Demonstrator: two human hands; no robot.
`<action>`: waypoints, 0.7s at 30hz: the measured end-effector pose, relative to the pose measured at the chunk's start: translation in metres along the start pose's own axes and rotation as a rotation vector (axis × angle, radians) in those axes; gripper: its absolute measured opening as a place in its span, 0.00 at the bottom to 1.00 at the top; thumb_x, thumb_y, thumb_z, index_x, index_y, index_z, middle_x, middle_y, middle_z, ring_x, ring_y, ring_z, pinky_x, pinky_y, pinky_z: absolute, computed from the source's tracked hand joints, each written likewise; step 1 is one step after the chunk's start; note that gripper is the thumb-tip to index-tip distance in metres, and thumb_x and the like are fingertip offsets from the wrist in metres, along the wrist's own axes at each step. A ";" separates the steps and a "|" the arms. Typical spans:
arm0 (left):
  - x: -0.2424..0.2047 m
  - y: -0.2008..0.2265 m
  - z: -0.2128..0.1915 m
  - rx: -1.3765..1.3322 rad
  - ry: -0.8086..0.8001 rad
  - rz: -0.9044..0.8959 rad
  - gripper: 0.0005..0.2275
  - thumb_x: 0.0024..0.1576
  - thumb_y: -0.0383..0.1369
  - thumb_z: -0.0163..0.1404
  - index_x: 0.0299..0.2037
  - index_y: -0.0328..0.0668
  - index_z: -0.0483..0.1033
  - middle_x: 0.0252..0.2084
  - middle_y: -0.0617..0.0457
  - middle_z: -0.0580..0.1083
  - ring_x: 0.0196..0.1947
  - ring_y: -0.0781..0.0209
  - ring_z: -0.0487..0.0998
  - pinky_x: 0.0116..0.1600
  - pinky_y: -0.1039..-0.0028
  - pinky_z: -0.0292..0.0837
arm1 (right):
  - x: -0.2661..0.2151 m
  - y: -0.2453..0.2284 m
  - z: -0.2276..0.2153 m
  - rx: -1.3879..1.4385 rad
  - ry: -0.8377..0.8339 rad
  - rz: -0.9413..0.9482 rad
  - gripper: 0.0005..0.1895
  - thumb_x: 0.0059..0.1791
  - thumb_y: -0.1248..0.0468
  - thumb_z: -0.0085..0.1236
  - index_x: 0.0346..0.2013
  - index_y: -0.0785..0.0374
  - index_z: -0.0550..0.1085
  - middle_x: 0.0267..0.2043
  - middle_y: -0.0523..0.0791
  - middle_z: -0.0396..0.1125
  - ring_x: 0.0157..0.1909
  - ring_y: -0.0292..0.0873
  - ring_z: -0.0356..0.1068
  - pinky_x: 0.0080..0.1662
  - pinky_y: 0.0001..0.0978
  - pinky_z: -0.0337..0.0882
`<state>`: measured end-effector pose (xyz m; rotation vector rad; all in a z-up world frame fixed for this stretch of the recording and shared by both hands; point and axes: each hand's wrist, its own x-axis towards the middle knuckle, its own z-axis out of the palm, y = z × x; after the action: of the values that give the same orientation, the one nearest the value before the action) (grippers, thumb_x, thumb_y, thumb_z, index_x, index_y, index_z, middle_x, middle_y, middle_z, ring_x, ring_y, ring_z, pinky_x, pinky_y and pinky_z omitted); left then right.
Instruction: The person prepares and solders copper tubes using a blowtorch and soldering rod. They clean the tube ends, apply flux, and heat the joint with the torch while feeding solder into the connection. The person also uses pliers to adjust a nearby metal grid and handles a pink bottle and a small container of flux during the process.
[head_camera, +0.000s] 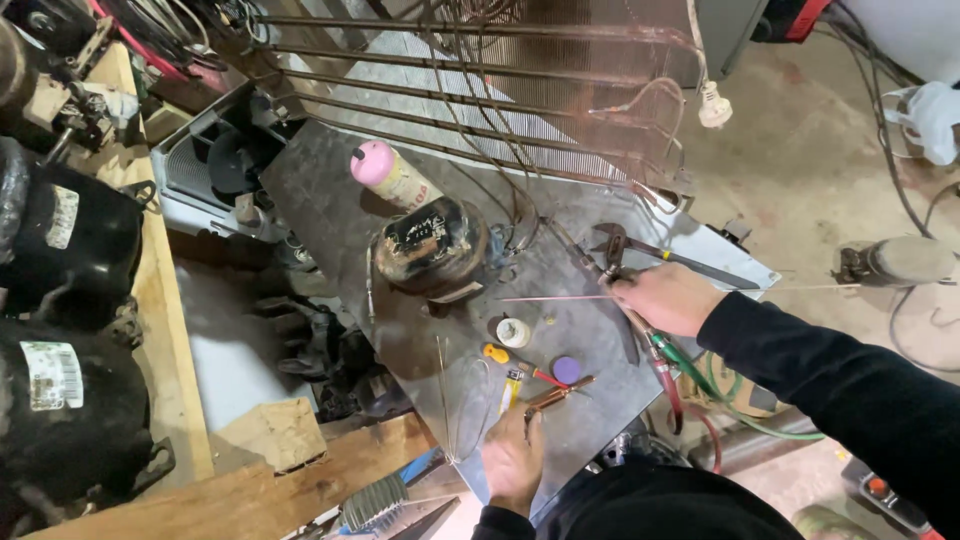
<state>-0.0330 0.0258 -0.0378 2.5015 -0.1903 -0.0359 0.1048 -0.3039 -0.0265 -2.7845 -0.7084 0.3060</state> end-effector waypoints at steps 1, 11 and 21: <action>-0.003 -0.004 0.006 -0.003 -0.003 0.002 0.08 0.57 0.33 0.56 0.43 0.41 0.76 0.32 0.45 0.77 0.32 0.42 0.78 0.36 0.56 0.72 | -0.001 0.001 0.001 -0.001 -0.002 0.004 0.08 0.51 0.56 0.51 0.39 0.56 0.72 0.27 0.49 0.70 0.32 0.55 0.74 0.36 0.51 0.72; -0.013 -0.012 0.018 0.108 -0.061 0.254 0.16 0.57 0.33 0.56 0.53 0.36 0.74 0.37 0.43 0.75 0.36 0.42 0.76 0.43 0.56 0.71 | -0.021 0.012 0.013 0.098 0.196 0.150 0.11 0.49 0.56 0.54 0.40 0.58 0.73 0.31 0.50 0.71 0.35 0.59 0.73 0.37 0.52 0.72; -0.009 0.020 0.000 0.035 0.116 0.323 0.17 0.56 0.35 0.57 0.51 0.34 0.74 0.39 0.41 0.77 0.38 0.43 0.78 0.44 0.59 0.73 | -0.043 -0.060 -0.035 0.352 0.437 0.086 0.12 0.47 0.59 0.55 0.43 0.59 0.74 0.27 0.52 0.71 0.28 0.60 0.71 0.31 0.54 0.70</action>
<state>-0.0440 0.0108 -0.0261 2.4683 -0.5469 0.2466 0.0505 -0.2808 0.0297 -2.4243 -0.3858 -0.1502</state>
